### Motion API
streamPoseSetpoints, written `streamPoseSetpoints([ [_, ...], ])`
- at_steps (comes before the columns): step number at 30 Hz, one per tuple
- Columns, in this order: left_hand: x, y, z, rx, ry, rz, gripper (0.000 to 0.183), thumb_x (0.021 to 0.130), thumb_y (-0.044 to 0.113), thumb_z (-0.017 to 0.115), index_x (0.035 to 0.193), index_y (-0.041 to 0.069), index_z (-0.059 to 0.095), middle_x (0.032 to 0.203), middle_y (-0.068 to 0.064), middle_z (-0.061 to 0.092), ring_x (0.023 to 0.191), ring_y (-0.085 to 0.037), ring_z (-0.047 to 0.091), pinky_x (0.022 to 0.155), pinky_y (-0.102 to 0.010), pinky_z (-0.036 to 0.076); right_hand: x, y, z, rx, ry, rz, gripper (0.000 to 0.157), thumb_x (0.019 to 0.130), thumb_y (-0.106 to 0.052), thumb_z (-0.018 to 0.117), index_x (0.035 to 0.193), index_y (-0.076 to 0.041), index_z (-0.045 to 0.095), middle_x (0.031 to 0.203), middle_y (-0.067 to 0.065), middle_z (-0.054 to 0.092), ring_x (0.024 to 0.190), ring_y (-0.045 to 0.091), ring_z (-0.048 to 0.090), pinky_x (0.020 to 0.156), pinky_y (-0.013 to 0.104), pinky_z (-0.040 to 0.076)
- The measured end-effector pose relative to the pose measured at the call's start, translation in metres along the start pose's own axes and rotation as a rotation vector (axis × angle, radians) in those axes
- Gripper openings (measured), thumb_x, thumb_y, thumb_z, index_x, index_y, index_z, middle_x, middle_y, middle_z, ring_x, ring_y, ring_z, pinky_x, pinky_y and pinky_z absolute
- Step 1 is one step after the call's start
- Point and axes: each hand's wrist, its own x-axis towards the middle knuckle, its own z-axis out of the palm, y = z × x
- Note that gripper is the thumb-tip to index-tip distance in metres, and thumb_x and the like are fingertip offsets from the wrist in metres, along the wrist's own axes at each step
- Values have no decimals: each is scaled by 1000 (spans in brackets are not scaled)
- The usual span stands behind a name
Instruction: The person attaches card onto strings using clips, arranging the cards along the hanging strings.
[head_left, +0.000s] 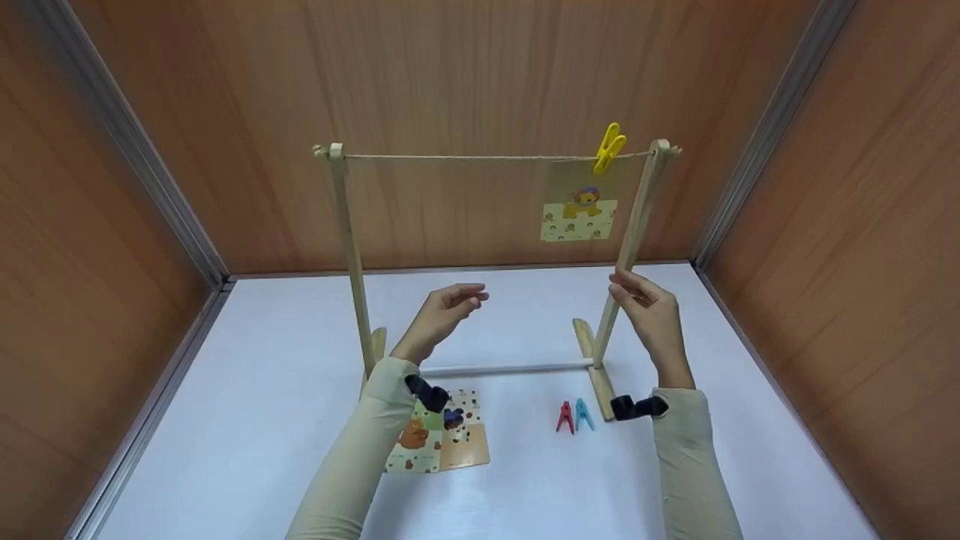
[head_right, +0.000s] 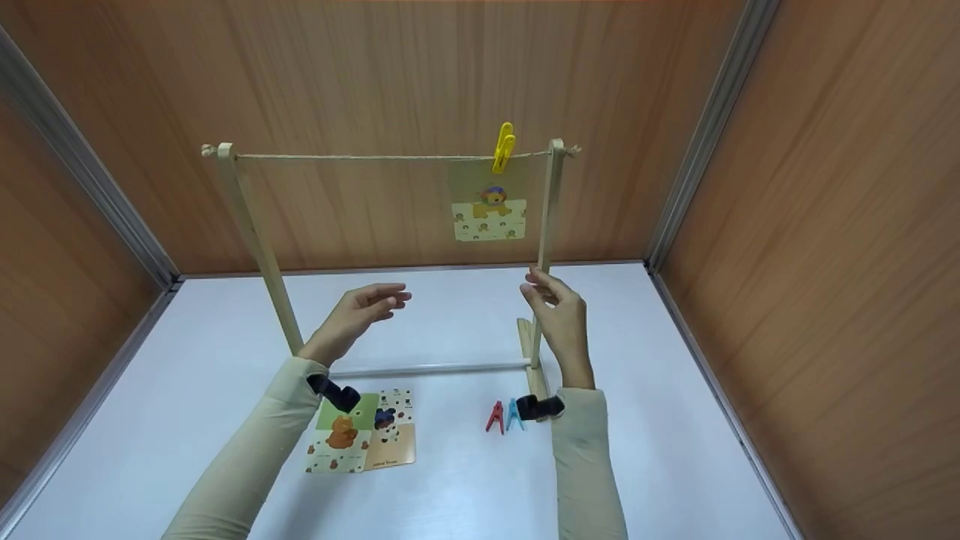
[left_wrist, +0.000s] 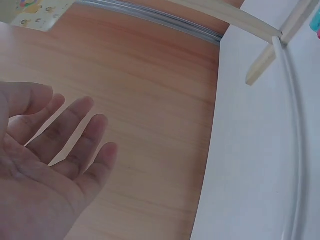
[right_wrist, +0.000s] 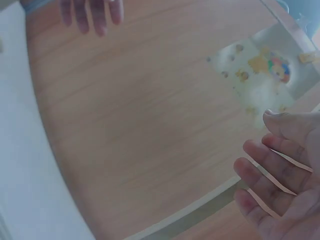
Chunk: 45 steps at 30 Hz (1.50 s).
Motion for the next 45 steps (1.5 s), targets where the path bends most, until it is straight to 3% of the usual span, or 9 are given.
streamPoseSetpoints([
  [7, -17, -32, -9, 51, 3, -39, 34, 99, 17, 52, 132, 5, 56, 131, -17, 59, 126, -29, 53, 110, -43, 38, -15, 34, 4, -19, -32, 74, 44, 91, -31, 67, 128, -9, 61, 127, 14, 63, 98, -4, 58, 87, 11, 45],
  [13, -31, -57, -15, 131, -17, -30, 34, 99, 12, 52, 131, 0, 55, 128, -21, 60, 123, -34, 54, 106, -44, 42, -30, 65, 7, -83, -38, 113, 42, 91, -28, 67, 126, -6, 63, 122, 15, 65, 92, -6, 58, 84, 10, 45],
  [20, -47, -80, -22, 182, 26, -74, 31, 98, 11, 54, 126, 1, 58, 124, -18, 63, 119, -33, 57, 103, -44, 44, -50, 96, 10, -180, -82, 181, 39, 91, -26, 67, 124, -6, 64, 115, 14, 68, 91, 3, 59, 79, 13, 46],
  [28, -62, -96, -26, 195, 80, -162, 31, 97, 11, 56, 125, -1, 59, 125, -20, 61, 120, -35, 56, 104, -48, 43, -68, 119, 17, -208, -128, 246, 36, 91, -23, 67, 121, -3, 65, 112, 15, 68, 95, 16, 61, 75, 18, 47],
  [34, -67, -114, -31, 247, 106, -229, 29, 95, 11, 58, 122, 0, 61, 119, -13, 65, 114, -30, 60, 100, -44, 47, -82, 134, 19, -222, -159, 288, 35, 90, -21, 67, 120, -2, 65, 113, 17, 67, 101, 23, 62, 77, 16, 48],
  [45, -77, -134, -36, 278, 125, -322, 28, 95, 12, 58, 121, 5, 63, 119, -9, 65, 114, -26, 59, 101, -45, 45, -99, 153, 20, -190, -178, 415, 36, 91, -23, 67, 119, 0, 65, 103, 9, 69, 89, 14, 60, 74, 21, 49],
])
